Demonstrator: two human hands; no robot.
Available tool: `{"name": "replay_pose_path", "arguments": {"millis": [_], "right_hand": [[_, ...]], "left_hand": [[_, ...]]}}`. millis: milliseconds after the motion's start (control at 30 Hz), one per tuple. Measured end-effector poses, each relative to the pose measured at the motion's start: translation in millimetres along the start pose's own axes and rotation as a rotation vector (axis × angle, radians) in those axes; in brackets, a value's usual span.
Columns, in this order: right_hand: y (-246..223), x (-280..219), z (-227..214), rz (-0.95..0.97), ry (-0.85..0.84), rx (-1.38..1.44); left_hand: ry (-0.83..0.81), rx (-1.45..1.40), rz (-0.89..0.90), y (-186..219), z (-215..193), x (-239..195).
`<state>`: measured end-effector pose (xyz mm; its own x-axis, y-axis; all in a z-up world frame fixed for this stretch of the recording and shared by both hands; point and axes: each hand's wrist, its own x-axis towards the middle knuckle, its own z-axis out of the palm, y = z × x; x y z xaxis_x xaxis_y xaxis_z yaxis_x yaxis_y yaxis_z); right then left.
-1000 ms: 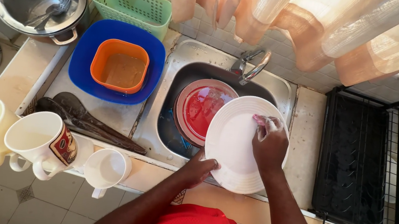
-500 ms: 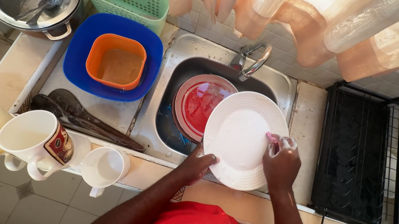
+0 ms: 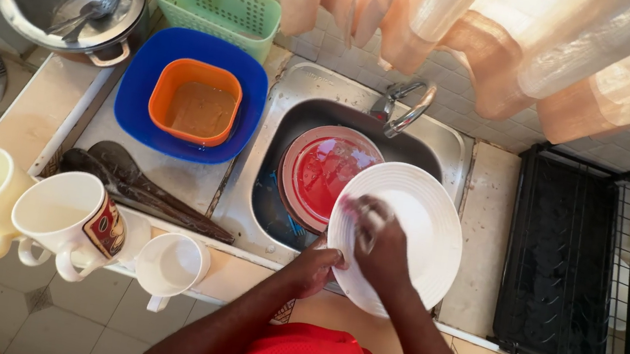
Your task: Washing plates and bowls in a sink using a sponge and soap
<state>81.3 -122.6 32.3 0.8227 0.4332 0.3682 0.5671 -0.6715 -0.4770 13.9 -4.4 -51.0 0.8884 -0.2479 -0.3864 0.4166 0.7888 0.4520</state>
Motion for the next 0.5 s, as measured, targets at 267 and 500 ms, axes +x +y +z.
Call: {"name": "replay_pose_path", "arguments": {"millis": [267,500], "right_hand": [[-16,-31,-40,0.037,-0.377,0.139],[-10,-33,-97,0.232,-0.71,0.116]], "left_hand": [[0.021,-0.207,0.068,1,-3,6],[0.116,-0.168,0.087,-27,-46,34]]}}
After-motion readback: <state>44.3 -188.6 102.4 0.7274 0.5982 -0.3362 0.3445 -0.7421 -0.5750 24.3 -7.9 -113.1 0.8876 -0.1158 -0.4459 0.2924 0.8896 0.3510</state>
